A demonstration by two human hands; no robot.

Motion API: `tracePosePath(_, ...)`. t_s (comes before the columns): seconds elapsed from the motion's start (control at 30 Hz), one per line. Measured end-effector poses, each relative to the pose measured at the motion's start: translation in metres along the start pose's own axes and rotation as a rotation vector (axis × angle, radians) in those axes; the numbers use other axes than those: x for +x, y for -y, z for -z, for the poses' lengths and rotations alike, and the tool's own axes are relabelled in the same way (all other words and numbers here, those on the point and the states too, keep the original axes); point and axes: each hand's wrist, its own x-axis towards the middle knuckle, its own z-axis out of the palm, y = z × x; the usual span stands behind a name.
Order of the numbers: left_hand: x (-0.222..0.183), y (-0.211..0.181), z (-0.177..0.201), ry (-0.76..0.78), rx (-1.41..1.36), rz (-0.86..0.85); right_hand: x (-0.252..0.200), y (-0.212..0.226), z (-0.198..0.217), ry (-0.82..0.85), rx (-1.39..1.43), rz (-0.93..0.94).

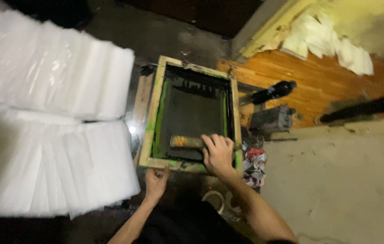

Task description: Manually screen printing logos onto white bags using a screen press and a squeegee.

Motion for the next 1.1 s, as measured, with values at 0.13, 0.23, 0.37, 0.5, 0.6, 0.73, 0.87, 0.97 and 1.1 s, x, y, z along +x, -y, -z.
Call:
tracePosePath(0.13,-0.016,-0.036,0.021,-0.018,-0.122,0.282,0.119,-0.039,-0.063,0.352,-0.043,-0.127)
tracePosePath(0.23,-0.012,-0.039,0.018,-0.013,-0.273,0.3,0.203,-0.087,-0.112,0.256,-0.176,-0.16)
tracePosePath(0.37,-0.003,0.017,0.014,0.014,-0.32,0.246,0.227,-0.109,-0.149,0.28,-0.137,-0.15)
tracePosePath(0.5,0.01,0.059,0.002,0.019,-0.304,0.144,0.138,-0.037,-0.104,0.487,-0.102,-0.241)
tracePosePath(0.6,0.018,0.049,0.0,0.057,-0.303,0.131,0.036,0.039,-0.055,0.574,-0.1,-0.205)
tracePosePath(0.73,0.005,0.031,0.006,0.093,-0.279,0.221,-0.003,0.035,-0.07,0.659,-0.031,-0.256)
tracePosePath(0.87,-0.008,-0.024,0.01,0.035,-0.429,0.361,0.002,0.019,-0.079,0.529,-0.068,-0.183)
tracePosePath(0.97,-0.008,-0.006,0.005,-0.034,-0.609,0.494,-0.02,0.031,-0.096,0.535,-0.047,-0.167)
tracePosePath(1.1,-0.018,-0.041,0.013,-0.055,-0.529,0.556,0.026,0.043,-0.066,0.528,-0.091,-0.176)
